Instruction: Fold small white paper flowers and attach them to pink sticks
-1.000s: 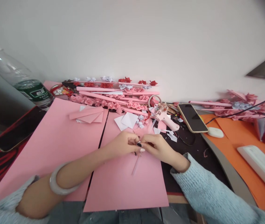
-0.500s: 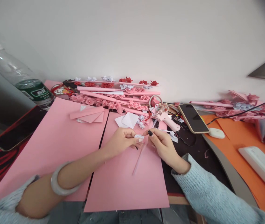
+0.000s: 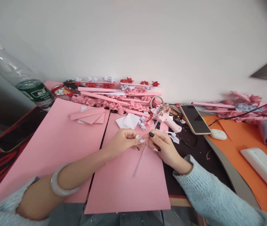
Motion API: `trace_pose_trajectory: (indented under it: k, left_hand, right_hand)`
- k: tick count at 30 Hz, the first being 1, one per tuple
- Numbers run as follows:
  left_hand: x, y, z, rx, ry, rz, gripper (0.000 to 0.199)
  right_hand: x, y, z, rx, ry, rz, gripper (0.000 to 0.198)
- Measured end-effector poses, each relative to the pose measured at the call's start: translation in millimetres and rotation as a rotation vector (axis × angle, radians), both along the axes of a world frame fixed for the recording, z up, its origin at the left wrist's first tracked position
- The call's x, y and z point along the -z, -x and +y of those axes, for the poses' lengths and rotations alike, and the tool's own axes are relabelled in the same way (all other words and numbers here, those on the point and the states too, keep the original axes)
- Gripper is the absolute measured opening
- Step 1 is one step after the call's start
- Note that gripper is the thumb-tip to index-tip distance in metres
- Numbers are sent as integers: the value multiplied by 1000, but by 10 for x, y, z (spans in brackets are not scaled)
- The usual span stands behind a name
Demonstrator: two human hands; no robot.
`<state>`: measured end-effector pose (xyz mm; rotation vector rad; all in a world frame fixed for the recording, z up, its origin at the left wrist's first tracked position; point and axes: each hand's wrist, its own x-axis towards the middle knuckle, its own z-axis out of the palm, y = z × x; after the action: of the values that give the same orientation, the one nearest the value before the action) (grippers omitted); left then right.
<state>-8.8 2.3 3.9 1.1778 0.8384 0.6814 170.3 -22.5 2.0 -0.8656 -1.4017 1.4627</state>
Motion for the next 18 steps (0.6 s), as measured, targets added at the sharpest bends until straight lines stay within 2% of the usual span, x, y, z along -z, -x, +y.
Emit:
trace_pose_trajectory:
  k: [8, 18]
  left_hand:
    - [0, 29, -12, 92, 43, -54, 22]
    - [-23, 21, -20, 73, 88, -45, 23]
  right_hand:
    - [6, -19, -7, -10, -25, -43, 33]
    - [-14, -29, -28, -77, -53, -90, 33]
